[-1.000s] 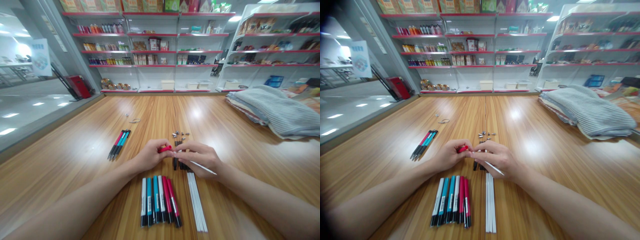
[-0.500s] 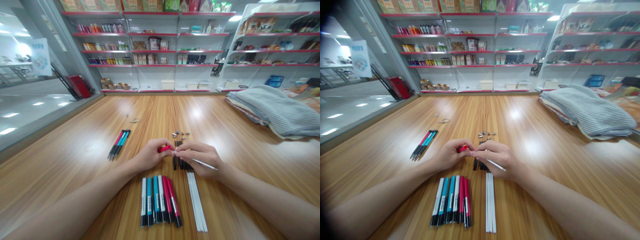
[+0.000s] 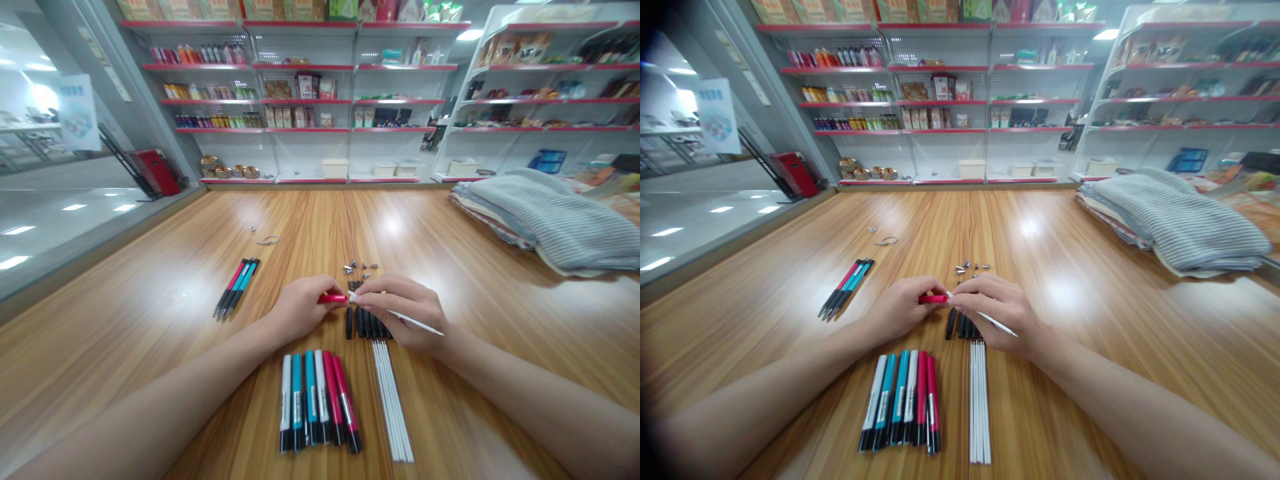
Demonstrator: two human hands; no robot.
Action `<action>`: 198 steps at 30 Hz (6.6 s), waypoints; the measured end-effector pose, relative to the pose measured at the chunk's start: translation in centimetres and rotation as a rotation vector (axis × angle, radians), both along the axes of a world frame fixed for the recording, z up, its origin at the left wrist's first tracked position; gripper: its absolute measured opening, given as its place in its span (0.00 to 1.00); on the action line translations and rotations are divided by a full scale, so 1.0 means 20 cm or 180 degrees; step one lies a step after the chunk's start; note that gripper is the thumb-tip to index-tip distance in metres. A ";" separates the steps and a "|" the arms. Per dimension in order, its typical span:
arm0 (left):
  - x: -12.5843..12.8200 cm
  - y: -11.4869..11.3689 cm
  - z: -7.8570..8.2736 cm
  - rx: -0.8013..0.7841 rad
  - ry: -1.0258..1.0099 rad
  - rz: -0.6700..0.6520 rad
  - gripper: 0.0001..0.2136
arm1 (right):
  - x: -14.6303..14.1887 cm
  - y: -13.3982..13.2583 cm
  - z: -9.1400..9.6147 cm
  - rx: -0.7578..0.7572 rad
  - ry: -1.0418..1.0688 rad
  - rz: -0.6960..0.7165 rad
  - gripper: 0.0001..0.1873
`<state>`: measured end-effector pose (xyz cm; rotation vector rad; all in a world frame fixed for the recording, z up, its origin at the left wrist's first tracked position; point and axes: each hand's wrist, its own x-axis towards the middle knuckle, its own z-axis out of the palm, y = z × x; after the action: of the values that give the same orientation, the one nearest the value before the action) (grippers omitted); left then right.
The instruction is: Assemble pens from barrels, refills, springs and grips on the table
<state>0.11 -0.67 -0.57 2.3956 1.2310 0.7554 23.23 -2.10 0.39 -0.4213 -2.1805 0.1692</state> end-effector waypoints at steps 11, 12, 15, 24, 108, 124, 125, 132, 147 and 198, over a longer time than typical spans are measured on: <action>0.00 -0.01 0.02 0.0074 0.0160 -0.0142 0.04 | -0.02 0.01 -0.01 -0.0038 0.0055 0.0188 0.16; 0.00 -0.01 0.02 0.0094 0.0169 -0.0193 0.04 | -0.02 0.01 -0.01 -0.0047 0.0058 0.0197 0.15; 0.01 0.00 0.01 0.0149 0.0198 -0.0364 0.05 | -0.02 0.01 -0.01 -0.0065 0.0060 0.0206 0.15; 0.01 -0.01 0.03 0.0145 0.0254 -0.0582 0.13 | -0.02 0.01 0.00 -0.0069 0.0043 0.0225 0.15; 0.02 -0.07 0.05 0.0405 0.0645 -0.0109 0.13 | 0.05 0.15 -0.08 -0.1222 -0.0641 -0.1498 0.05; 0.01 -0.05 0.04 0.0743 0.1405 0.0155 0.15 | 0.04 0.11 -0.04 -0.0773 -0.0475 -0.1113 0.04; 0.01 -0.05 0.04 0.0721 0.1412 0.0138 0.15 | 0.04 0.10 -0.04 -0.0721 -0.0483 -0.1051 0.04; 0.01 -0.05 0.04 0.0669 0.1438 0.0106 0.14 | 0.03 0.09 -0.03 -0.0565 -0.0477 -0.0896 0.05; 0.02 -0.06 0.04 0.0654 0.1055 -0.0333 0.14 | 0.00 0.08 -0.04 -0.0246 -0.0345 -0.0448 0.06; 0.01 -0.06 0.05 0.0600 0.1175 -0.0100 0.14 | 0.17 0.17 0.02 -0.2387 -0.1127 0.0071 0.26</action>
<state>0.34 -1.80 0.34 2.7946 1.3010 0.4476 26.64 1.22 0.77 -0.8945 -2.4078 1.0058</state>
